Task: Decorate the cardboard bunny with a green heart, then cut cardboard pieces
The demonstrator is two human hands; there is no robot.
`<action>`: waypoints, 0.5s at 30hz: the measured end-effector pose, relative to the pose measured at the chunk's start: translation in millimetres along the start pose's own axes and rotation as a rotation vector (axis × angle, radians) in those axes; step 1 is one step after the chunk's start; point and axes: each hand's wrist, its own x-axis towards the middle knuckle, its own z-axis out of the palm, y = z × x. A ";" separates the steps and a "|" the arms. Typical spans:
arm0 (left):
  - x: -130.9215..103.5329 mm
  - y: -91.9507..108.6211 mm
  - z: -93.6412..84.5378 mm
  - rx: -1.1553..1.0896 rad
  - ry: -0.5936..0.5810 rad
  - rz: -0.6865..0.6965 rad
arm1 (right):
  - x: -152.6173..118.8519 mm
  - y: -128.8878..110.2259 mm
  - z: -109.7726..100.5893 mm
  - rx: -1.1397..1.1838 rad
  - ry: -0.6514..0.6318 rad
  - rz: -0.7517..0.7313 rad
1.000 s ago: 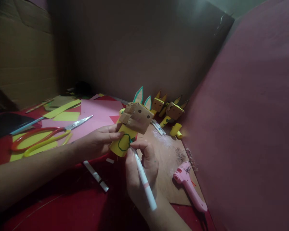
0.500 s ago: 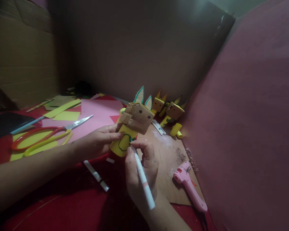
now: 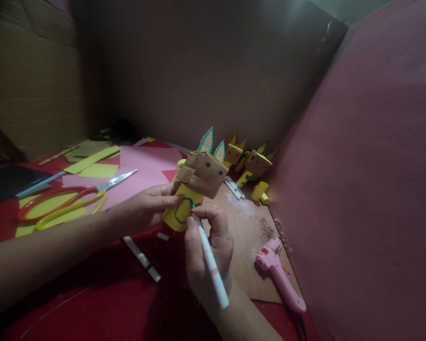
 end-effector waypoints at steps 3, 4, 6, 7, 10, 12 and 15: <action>-0.4 -0.6 -0.4 0.001 -0.008 -0.003 | 0.1 -0.8 1.1 0.072 0.030 0.033; -0.5 -0.9 -0.5 0.001 -0.010 -0.003 | 0.3 -1.8 1.6 0.088 0.040 0.047; -0.5 -1.5 -0.6 -0.003 -0.009 0.005 | 1.0 -4.0 2.4 0.103 0.046 0.065; -0.5 -1.8 -0.6 -0.003 -0.010 0.008 | 1.2 -4.6 2.4 0.108 0.042 0.064; -0.6 -2.1 -0.7 0.005 -0.005 0.005 | 1.1 -3.6 1.5 0.106 0.022 0.043; -0.6 -2.0 -0.7 0.015 0.000 0.002 | 0.4 -1.5 0.3 0.093 0.013 0.036; -0.6 -1.8 -1.3 0.025 -0.002 0.002 | -0.7 0.0 -1.3 0.072 -0.002 0.059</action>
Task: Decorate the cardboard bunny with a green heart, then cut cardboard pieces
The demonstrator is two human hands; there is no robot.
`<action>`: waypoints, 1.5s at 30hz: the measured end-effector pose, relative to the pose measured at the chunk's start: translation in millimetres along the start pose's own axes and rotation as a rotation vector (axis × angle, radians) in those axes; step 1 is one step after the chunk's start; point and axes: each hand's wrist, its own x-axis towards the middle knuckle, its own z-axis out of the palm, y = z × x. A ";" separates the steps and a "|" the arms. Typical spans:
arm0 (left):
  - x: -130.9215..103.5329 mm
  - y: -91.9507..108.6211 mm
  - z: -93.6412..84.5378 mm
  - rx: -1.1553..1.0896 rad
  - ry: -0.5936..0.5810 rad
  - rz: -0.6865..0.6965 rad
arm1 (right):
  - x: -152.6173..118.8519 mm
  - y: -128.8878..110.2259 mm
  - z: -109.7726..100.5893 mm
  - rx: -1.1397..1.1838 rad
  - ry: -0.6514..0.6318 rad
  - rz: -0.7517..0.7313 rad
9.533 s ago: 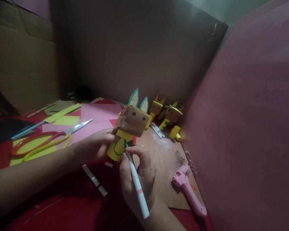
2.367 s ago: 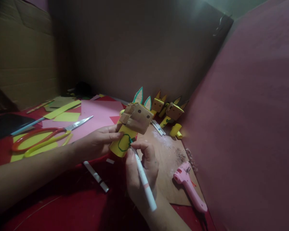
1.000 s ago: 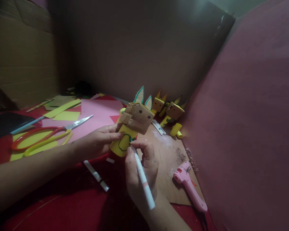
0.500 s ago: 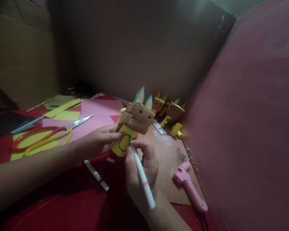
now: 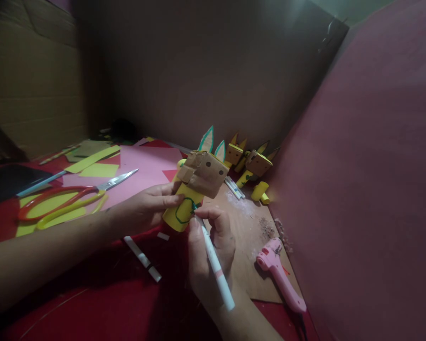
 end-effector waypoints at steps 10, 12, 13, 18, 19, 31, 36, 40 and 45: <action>1.1 -0.5 -2.7 -0.024 -0.030 0.006 | -2.5 -3.0 -0.2 -0.032 -0.033 0.051; 0.9 -0.5 -2.6 -0.027 -0.024 0.000 | -2.4 -2.6 0.1 -0.030 -0.044 0.060; 0.8 -0.6 -2.6 -0.028 -0.021 0.000 | -2.2 -2.7 0.2 -0.026 -0.047 0.060; 0.7 -1.6 -2.4 -0.029 -0.017 0.019 | -1.7 -4.3 -0.2 -0.030 -0.053 0.054; 0.7 -1.6 -2.1 -0.030 -0.014 0.020 | -1.9 -4.2 -0.2 -0.034 -0.055 0.054; 1.1 -1.3 -2.9 -0.013 -0.004 0.002 | -2.2 -1.3 1.2 -0.119 0.005 -0.028; 0.4 -0.6 -0.8 -0.008 0.006 0.004 | -2.2 -0.8 1.1 -0.114 -0.022 -0.041; 0.1 -0.7 -0.7 -0.004 0.018 0.005 | -2.7 -0.5 0.8 -0.112 -0.033 -0.027; 0.8 -0.6 -1.7 -0.011 0.005 -0.007 | -2.3 0.6 1.1 -0.089 -0.010 -0.025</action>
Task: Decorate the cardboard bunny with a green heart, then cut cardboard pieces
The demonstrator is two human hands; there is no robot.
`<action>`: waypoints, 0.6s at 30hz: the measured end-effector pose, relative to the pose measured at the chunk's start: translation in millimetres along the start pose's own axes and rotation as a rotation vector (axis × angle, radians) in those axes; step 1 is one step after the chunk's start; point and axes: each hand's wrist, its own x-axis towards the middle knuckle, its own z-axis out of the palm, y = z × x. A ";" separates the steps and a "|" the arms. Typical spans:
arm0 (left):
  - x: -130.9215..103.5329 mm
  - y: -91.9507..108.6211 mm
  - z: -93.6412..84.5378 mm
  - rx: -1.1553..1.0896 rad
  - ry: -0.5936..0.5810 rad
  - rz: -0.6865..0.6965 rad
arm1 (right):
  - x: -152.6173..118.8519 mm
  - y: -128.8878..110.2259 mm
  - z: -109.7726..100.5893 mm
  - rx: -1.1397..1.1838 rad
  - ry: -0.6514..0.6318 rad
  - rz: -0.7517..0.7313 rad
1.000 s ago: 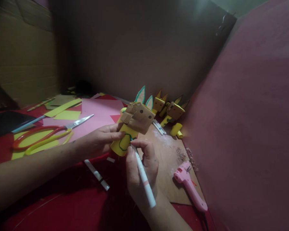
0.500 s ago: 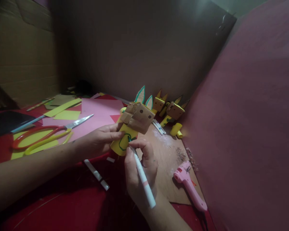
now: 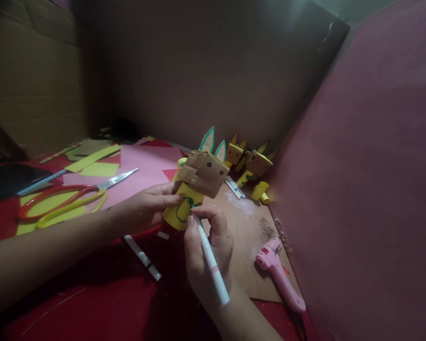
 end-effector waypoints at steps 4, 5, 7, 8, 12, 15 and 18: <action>-0.3 0.0 0.9 0.004 0.015 0.006 | -0.5 -0.9 -0.4 -0.017 -0.016 -0.002; -0.6 0.0 1.1 0.008 0.019 0.005 | -0.5 -1.3 -0.4 -0.025 -0.020 -0.010; -1.0 0.4 1.2 0.016 0.014 0.009 | -0.3 -1.9 0.0 -0.043 -0.012 -0.022; -1.1 0.7 1.2 0.023 0.006 0.008 | -0.1 -2.1 0.4 -0.048 -0.002 -0.022; -1.0 1.4 1.4 0.038 -0.008 0.009 | 1.2 -1.8 2.2 -0.026 0.033 -0.010; -0.4 0.4 1.1 0.011 0.003 0.024 | 1.1 -0.4 2.0 -0.022 0.024 -0.032; -0.1 -0.7 0.6 0.000 0.001 0.020 | -0.4 1.9 0.9 -0.020 -0.007 -0.040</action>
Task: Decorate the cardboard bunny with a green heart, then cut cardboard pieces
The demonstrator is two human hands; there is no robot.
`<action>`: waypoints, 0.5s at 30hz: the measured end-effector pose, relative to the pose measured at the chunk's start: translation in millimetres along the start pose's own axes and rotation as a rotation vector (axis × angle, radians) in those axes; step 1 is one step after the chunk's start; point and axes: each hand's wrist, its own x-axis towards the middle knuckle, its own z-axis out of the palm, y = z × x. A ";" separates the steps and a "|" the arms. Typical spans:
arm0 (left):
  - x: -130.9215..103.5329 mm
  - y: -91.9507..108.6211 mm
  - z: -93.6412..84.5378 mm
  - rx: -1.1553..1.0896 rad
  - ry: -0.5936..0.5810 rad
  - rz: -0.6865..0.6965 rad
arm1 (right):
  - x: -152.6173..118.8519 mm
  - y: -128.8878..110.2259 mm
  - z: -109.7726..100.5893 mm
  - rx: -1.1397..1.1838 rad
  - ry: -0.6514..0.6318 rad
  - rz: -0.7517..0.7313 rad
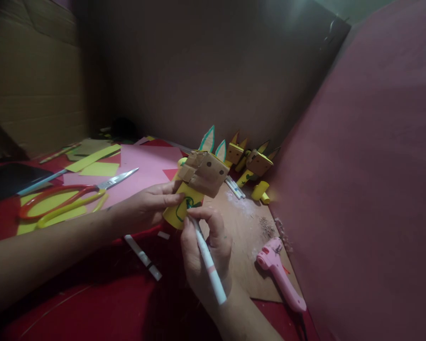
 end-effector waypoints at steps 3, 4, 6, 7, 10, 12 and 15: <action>0.0 -0.4 -0.6 0.000 0.007 -0.008 | -1.5 1.0 -0.2 0.001 -0.019 0.015; 0.0 -0.5 -0.8 -0.001 0.009 -0.006 | -1.6 0.8 0.0 0.006 -0.012 0.018; 0.1 -0.6 -1.2 -0.006 0.013 -0.002 | -1.5 -0.2 0.7 0.020 0.005 0.035; 0.2 -0.6 -1.3 -0.007 0.015 -0.002 | -1.4 -0.6 1.0 0.029 0.009 0.054; 0.4 -0.5 -1.2 -0.008 0.013 -0.008 | -1.5 -0.3 1.1 0.046 -0.009 0.097; 0.5 -0.4 -1.0 -0.007 0.013 -0.008 | -2.0 1.6 0.5 0.044 -0.023 0.079; 0.5 -0.5 -0.6 -0.002 0.018 -0.005 | -2.7 4.2 -0.2 0.031 -0.043 0.035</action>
